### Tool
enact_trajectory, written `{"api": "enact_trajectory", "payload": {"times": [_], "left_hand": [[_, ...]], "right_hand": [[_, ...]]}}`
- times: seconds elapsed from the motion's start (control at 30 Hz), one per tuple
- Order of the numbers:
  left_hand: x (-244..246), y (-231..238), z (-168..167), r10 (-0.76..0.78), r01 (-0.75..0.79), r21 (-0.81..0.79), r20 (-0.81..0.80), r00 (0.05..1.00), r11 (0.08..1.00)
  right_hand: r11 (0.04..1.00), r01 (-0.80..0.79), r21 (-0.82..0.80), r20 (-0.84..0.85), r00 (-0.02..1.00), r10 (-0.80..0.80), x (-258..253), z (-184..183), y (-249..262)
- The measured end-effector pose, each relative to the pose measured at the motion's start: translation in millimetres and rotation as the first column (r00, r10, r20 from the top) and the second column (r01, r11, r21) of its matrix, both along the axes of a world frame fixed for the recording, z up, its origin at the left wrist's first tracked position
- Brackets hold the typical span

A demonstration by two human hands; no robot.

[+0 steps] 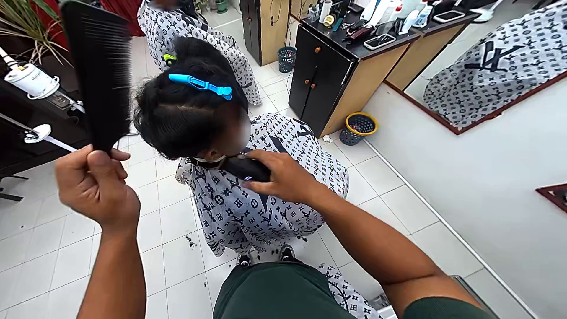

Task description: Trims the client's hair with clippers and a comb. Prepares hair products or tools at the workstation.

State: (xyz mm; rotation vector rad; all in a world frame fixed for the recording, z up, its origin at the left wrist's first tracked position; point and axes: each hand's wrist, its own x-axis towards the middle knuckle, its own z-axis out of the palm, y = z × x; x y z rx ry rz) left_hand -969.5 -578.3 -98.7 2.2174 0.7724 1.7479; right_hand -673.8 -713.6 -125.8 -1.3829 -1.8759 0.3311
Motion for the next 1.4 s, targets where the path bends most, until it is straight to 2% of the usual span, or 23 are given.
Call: {"api": "enact_trajectory", "payload": {"times": [0.07, 0.1, 0.13, 0.17, 0.2, 0.3, 0.37, 0.43, 0.5, 0.57, 0.6, 0.67, 0.73, 0.77, 0.83, 0.93, 1.0, 1.07, 1.13, 1.2, 1.33, 1.4], "left_hand": [[-1.6, -4.8, -4.8, 0.036, -0.062, -0.082, -0.286, 0.958, 0.995], [2.0, -8.3, -10.3, 0.053, -0.089, -0.057, -0.466, 0.883, 0.994], [6.5, -11.2, -17.4, 0.069, -0.087, -0.003, -0.575, 0.815, 0.996], [9.9, -13.1, -23.9, 0.095, -0.070, 0.065, -0.598, 0.796, 0.995], [11.6, -15.0, -26.3, 0.113, -0.068, 0.100, -0.565, 0.817, 0.993], [12.9, -19.0, -23.1, 0.139, -0.132, 0.047, -0.408, 0.902, 0.990], [17.2, -17.4, -25.7, 0.125, -0.124, 0.033, -0.484, 0.866, 0.992], [17.7, -10.2, -36.0, 0.103, -0.054, 0.111, -0.513, 0.852, 0.992], [9.9, -3.9, -30.4, 0.083, -0.043, 0.109, -0.393, 0.916, 0.993], [0.0, 5.2, -16.0, 0.061, -0.057, 0.024, -0.246, 0.967, 0.998], [-2.1, 10.5, -11.4, 0.051, -0.053, -0.003, -0.243, 0.969, 0.999], [-2.3, 19.5, -15.1, -0.006, 0.006, -0.002, -0.393, 0.920, 1.000], [1.9, 27.7, -28.9, -0.080, 0.148, 0.093, -0.514, 0.854, 0.985], [3.2, 31.1, -32.2, -0.102, 0.203, 0.142, -0.518, 0.849, 0.969], [-4.3, 37.8, -29.6, -0.117, 0.188, 0.139, -0.408, 0.905, 0.972], [-24.1, 62.2, -22.3, -0.107, 0.102, -0.047, -0.124, 0.987, 0.994], [-26.3, 76.4, -32.8, -0.157, 0.147, -0.069, -0.181, 0.971, 0.987], [-20.5, 78.4, -48.6, -0.230, 0.248, 0.010, -0.332, 0.915, 0.969], [-17.1, 78.3, -58.1, -0.292, 0.362, 0.132, -0.374, 0.880, 0.923], [-22.0, 83.1, -55.6, -0.354, 0.422, 0.179, -0.317, 0.880, 0.889], [-36.4, 109.3, -44.7, -0.343, 0.343, 0.001, -0.026, 0.939, 0.939], [-31.8, 120.6, -56.6, -0.338, 0.336, -0.039, -0.107, 0.935, 0.941]], "right_hand": [[0.989, 0.121, -0.086, -0.073, 0.989, -0.127, 22.2, -17.5, -9.8], [0.976, 0.177, -0.125, -0.093, 0.977, -0.189, 32.4, -25.8, -12.3], [0.963, 0.226, -0.148, -0.110, 0.964, -0.244, 40.8, -32.3, -13.9], [0.950, 0.266, -0.165, -0.131, 0.949, -0.288, 47.5, -36.2, -15.2], [0.940, 0.297, -0.168, -0.150, 0.935, -0.322, 53.0, -38.2, -15.6], [0.915, 0.379, -0.137, -0.186, 0.898, -0.400, 58.6, -37.2, -18.4], [0.900, 0.415, -0.131, -0.221, 0.873, -0.435, 56.9, -30.0, -20.5], [0.883, 0.449, -0.136, -0.263, 0.843, -0.469, 54.0, -21.4, -22.9], [0.864, 0.492, -0.107, -0.277, 0.820, -0.501, 53.3, -19.9, -25.8], [0.852, 0.518, -0.080, -0.308, 0.800, -0.515, 51.4, -21.5, -31.7], [0.845, 0.530, -0.076, -0.330, 0.786, -0.523, 49.6, -21.7, -35.0], [0.822, 0.561, -0.094, -0.354, 0.753, -0.554, 44.2, -21.7, -42.3], [0.794, 0.597, -0.117, -0.353, 0.722, -0.595, 39.3, -21.6, -49.6], [0.778, 0.617, -0.120, -0.348, 0.707, -0.615, 37.4, -21.9, -53.1], [0.749, 0.651, -0.123, -0.361, 0.674, -0.645, 32.9, -23.1, -61.0], [0.714, 0.688, -0.133, -0.447, 0.601, -0.662, 19.8, -23.8, -68.0], [0.692, 0.709, -0.136, -0.492, 0.558, -0.668, 8.4, -24.6, -71.8], [0.673, 0.727, -0.135, -0.503, 0.535, -0.679, -3.3, -24.4, -72.8], [0.652, 0.747, -0.129, -0.511, 0.513, -0.689, -16.5, -25.9, -73.4], [0.631, 0.764, -0.135, -0.518, 0.489, -0.702, -29.8, -28.3, -75.3], [0.592, 0.790, -0.159, -0.522, 0.442, -0.730, -52.9, -37.9, -81.3], [0.577, 0.798, -0.172, -0.507, 0.431, -0.747, -61.6, -41.1, -83.9]]}}
